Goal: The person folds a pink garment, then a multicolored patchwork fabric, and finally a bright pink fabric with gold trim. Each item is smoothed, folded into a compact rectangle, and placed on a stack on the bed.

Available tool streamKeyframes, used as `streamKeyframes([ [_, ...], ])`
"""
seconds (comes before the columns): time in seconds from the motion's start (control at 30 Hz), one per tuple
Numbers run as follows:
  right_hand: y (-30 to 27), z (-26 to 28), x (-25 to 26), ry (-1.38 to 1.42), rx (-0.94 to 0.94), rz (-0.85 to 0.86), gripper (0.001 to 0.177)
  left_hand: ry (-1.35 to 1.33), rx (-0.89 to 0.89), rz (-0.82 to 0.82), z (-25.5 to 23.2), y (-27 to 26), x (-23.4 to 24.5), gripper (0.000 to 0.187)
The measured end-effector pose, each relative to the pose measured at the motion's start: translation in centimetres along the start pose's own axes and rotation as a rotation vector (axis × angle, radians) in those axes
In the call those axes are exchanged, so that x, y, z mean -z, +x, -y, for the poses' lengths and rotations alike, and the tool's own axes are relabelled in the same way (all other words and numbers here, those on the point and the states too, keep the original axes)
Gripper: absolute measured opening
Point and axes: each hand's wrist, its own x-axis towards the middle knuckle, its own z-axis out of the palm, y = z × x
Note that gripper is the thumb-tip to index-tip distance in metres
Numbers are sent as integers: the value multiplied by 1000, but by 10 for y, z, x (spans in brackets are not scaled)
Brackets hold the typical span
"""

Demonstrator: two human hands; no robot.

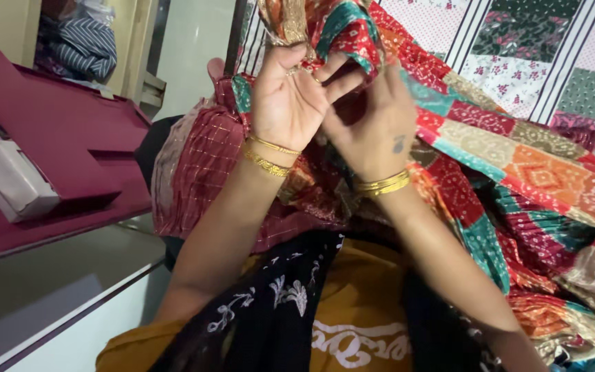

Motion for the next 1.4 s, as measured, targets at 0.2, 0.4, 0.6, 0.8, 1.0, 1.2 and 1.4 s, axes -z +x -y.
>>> streamKeyframes([
  [0.2, -2, -11, -7, -184, -21, -15, 53, -1, -36, -30, 9, -3, -9, 40],
  [0.4, -9, -68, 10, -426, -24, -59, 26, -12, -206, -120, -15, -5, 6, 25],
  [0.6, -45, -150, 60, -634, 3, -170, 14, 91, -340, -187, -65, -17, 33, 34],
  [0.8, -80, -218, 134, -673, 196, -242, 47, 228, -386, -68, -120, -26, 75, 19],
  [1.0, -134, -207, 140, -545, -232, 15, 53, 118, -423, -248, -130, -23, 95, 25],
  [1.2, -100, -240, 155, -452, -43, 139, 23, 160, -426, -271, -134, -29, 86, 39],
  [1.4, -44, -320, 179, -485, -166, 118, 15, 141, -502, -275, -147, 4, 82, 36],
])
